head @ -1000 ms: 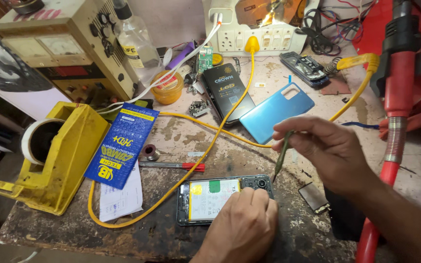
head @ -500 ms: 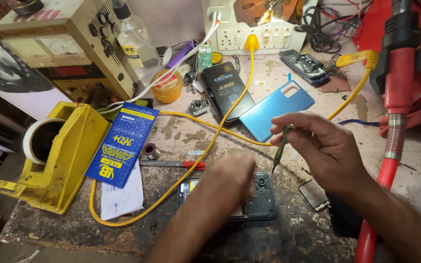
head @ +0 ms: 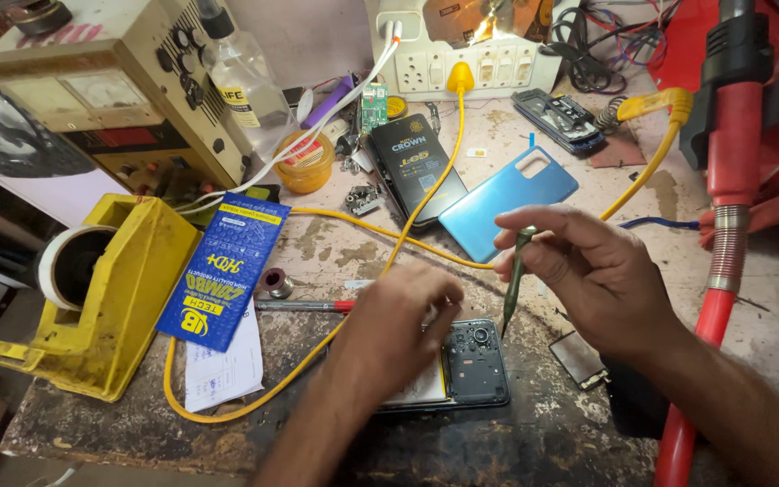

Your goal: The person picks up a smartphone from a cluttered workbench, peels off its blue back cover, and removes the back panel to expose the battery and internal components. They then use a small screwdriver to pry and work on the exposed internals, holding the phone steady with the other hand.

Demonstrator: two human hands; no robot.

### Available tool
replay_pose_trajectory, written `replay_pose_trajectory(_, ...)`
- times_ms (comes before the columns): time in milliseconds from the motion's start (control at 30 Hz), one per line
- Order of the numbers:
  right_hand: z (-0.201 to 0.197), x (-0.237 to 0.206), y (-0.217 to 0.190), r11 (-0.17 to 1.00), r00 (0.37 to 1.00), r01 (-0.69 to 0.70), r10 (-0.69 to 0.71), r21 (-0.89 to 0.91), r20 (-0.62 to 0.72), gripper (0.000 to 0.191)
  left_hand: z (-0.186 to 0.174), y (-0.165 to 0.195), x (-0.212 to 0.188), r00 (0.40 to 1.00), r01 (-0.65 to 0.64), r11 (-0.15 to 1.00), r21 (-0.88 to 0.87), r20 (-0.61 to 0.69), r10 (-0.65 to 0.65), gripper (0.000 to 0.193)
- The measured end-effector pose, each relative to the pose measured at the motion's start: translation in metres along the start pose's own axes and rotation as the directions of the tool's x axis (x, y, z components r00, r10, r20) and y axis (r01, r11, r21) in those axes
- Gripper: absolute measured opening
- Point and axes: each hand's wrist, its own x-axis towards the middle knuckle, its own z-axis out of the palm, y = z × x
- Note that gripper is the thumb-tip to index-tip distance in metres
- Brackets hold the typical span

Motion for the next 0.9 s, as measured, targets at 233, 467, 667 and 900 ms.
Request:
replay_pose_trajectory(233,0.005,-0.003,-0.009,0.990,0.999,0.047,-0.045,-0.130,0.018,0.025,-0.009,0.003,-0.007,0.971,0.239,0.968,-0.072,0.022,-0.238,0.054)
replay_pose_trajectory(467,0.017,-0.005,-0.007,0.990,0.994,0.097,-0.102,-0.105,-0.038,0.023,-0.010,0.002,-0.003,0.923,0.381,0.898,-0.219,0.140,-0.358,0.074)
replay_pose_trajectory(667,0.019,-0.006,-0.003,0.976,0.989,0.132,-0.142,-0.172,-0.047,0.021,-0.014,0.008,0.007,0.932,0.342,0.928,-0.151,0.181,-0.314,0.082)
replay_pose_trajectory(900,0.018,-0.004,0.000,0.989,0.994,0.091,-0.097,-0.114,-0.050,0.024,-0.011,0.010,0.025,0.869,0.087,0.925,0.370,0.426,-0.252,0.086)
